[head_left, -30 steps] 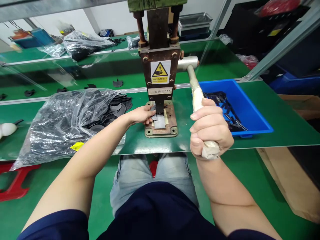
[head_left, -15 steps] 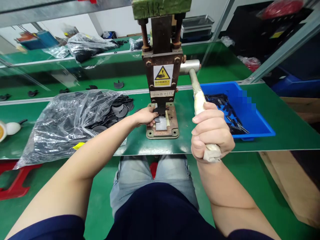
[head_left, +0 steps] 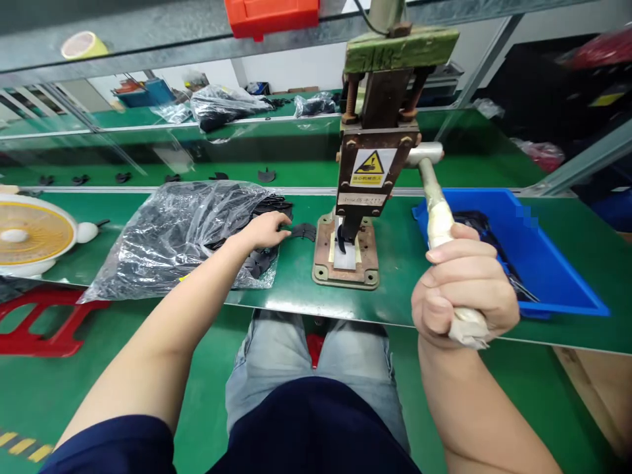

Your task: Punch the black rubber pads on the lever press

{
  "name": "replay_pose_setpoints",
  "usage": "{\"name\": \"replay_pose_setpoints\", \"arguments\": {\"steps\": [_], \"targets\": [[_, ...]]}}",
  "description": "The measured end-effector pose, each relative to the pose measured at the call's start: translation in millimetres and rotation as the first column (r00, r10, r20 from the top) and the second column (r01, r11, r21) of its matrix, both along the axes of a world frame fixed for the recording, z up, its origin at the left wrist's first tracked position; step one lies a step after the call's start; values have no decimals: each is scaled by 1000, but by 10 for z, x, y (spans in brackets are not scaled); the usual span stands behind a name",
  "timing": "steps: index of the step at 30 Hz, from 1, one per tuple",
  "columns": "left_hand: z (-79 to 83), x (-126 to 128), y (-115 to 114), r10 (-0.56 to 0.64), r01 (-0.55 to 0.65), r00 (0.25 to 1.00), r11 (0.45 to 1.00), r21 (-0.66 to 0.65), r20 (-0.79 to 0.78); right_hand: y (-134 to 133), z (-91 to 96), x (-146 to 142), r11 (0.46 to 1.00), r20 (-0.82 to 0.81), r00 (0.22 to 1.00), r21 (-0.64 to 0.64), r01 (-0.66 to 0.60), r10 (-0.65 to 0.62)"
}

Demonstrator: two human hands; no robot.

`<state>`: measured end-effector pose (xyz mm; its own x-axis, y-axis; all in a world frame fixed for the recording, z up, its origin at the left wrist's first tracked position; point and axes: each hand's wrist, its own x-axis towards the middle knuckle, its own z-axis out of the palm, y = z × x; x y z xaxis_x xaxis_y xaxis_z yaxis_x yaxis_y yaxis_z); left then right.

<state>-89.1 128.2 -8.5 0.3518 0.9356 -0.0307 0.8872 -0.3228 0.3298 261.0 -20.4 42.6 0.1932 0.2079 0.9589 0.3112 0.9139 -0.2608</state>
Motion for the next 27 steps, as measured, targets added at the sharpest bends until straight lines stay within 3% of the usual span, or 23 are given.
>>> {"name": "replay_pose_setpoints", "arguments": {"steps": [3,6,9,12,21,27], "targets": [[-67,228,95,-97,99,990,995,18,-100,-13,9,34,1000,26,999,8,21,-21],[-75,418,243,-154,149,971,988,-43,-183,-39,19,79,999,66,997,-16,29,-28],[-53,497,348,-201,179,941,978,-104,-273,-62,23,99,998,73,997,-46,34,-31],[-33,521,356,-229,215,912,973,-78,-340,-68,19,89,998,54,998,-50,46,-44],[-76,658,293,-147,183,899,982,47,-413,-51,29,64,999,75,996,-19,40,-38],[192,457,172,-106,173,946,964,200,-307,-72,40,48,999,96,995,-32,25,-22]]}}
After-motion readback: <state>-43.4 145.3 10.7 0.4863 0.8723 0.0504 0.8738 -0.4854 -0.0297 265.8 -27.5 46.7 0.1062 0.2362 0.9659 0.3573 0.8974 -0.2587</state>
